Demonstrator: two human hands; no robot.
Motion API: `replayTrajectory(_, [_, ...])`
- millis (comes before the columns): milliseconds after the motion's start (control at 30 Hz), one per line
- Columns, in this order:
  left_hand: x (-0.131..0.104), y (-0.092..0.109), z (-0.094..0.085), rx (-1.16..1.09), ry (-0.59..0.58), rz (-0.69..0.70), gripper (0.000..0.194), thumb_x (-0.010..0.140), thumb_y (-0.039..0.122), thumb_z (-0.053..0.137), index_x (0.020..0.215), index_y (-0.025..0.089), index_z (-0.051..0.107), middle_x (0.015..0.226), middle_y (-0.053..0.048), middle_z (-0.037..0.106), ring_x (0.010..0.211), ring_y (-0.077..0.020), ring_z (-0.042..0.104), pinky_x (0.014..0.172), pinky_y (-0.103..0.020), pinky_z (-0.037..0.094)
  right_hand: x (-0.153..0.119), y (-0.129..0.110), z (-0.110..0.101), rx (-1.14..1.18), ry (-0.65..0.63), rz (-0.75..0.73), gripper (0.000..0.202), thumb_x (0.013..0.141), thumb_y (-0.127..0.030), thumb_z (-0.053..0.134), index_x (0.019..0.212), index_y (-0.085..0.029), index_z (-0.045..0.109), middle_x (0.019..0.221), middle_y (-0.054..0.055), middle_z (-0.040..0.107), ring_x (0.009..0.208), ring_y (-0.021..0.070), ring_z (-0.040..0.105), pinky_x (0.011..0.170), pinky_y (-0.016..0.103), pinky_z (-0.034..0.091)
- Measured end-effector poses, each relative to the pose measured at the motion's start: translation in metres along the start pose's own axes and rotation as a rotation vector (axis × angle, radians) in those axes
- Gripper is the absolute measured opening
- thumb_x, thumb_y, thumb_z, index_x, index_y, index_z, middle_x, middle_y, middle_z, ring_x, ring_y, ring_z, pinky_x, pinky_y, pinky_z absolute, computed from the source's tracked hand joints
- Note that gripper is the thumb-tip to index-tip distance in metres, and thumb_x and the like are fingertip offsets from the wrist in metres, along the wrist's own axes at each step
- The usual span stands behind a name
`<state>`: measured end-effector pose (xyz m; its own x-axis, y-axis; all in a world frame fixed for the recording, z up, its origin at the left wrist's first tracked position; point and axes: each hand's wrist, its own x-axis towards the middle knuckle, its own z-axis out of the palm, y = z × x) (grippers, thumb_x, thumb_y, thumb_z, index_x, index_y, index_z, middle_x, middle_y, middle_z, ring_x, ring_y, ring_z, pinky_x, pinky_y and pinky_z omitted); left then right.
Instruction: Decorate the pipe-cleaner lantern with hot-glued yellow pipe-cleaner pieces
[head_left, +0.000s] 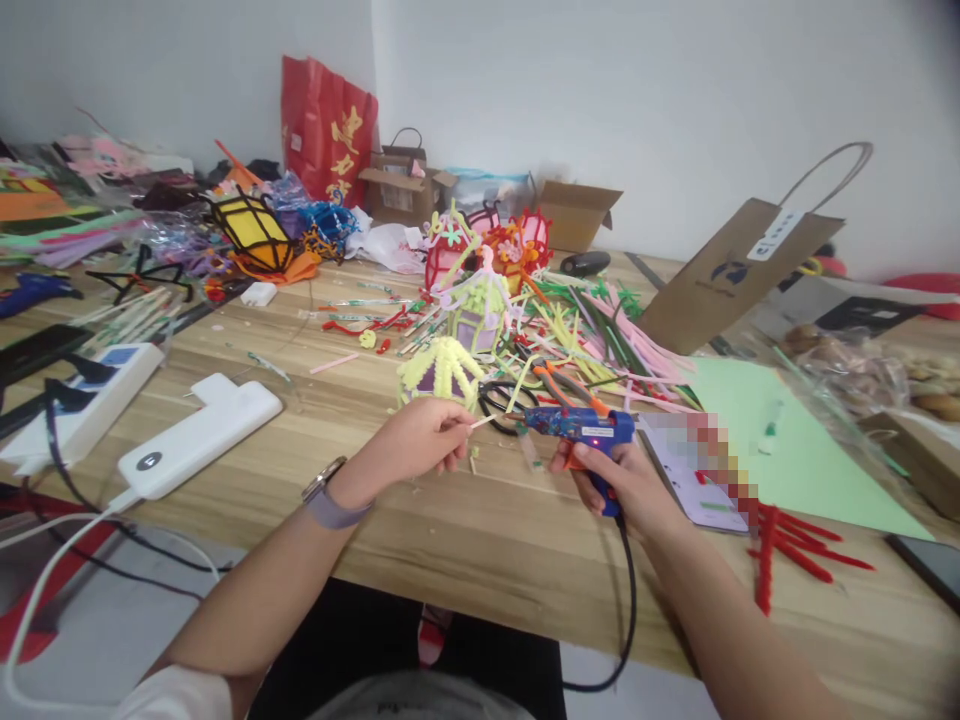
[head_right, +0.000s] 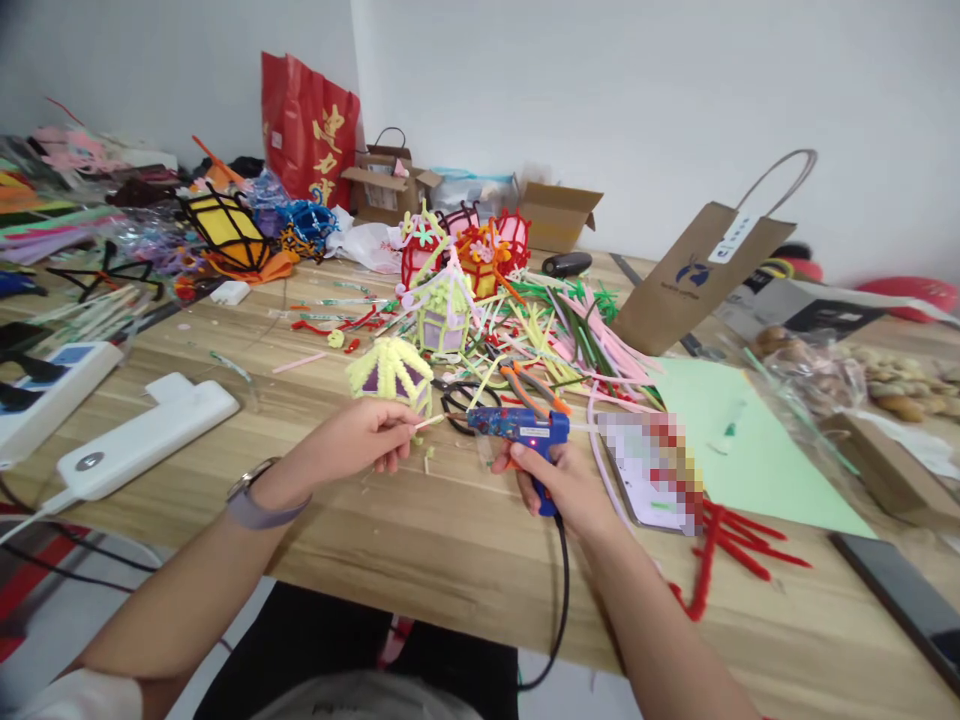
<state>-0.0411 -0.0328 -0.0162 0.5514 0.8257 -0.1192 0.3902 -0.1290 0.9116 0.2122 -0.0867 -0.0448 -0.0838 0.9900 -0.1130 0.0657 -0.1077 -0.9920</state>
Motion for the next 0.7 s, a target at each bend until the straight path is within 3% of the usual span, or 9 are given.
replayTrajectory(200, [-0.003,0.001,0.002,0.06,0.027,0.009,0.019,0.083,0.025,0.046,0.078,0.015,0.062,0.065,-0.001,0.063,0.051,-0.0102,0.06,0.043,-0.017,0.041,-0.001,0.001,0.002,-0.003,-0.008,0.015,0.043,0.07,-0.058,0.069,0.073,-0.016,0.066,0.057,0.003,0.064,0.03,0.0049,0.035,0.032,0.022,0.025])
replayTrajectory(500, [0.002,-0.011,0.004,0.061,0.024,0.014,0.026,0.085,0.03,0.045,0.091,0.013,0.064,0.064,-0.001,0.063,0.049,-0.0106,0.059,0.042,-0.018,0.041,-0.002,0.006,0.002,-0.034,-0.051,0.04,0.041,0.076,-0.057,0.063,0.069,-0.017,0.066,0.037,-0.004,0.046,0.031,0.0073,0.033,0.034,0.022,0.026])
replayTrajectory(700, [0.002,-0.012,0.004,0.064,0.033,0.025,0.026,0.085,0.03,0.045,0.092,0.014,0.065,0.064,-0.001,0.063,0.05,-0.0111,0.06,0.042,-0.018,0.041,-0.001,0.007,0.002,-0.041,-0.063,0.043,0.042,0.076,-0.059,0.063,0.068,-0.017,0.066,0.036,-0.004,0.045,0.031,0.0076,0.032,0.034,0.022,0.027])
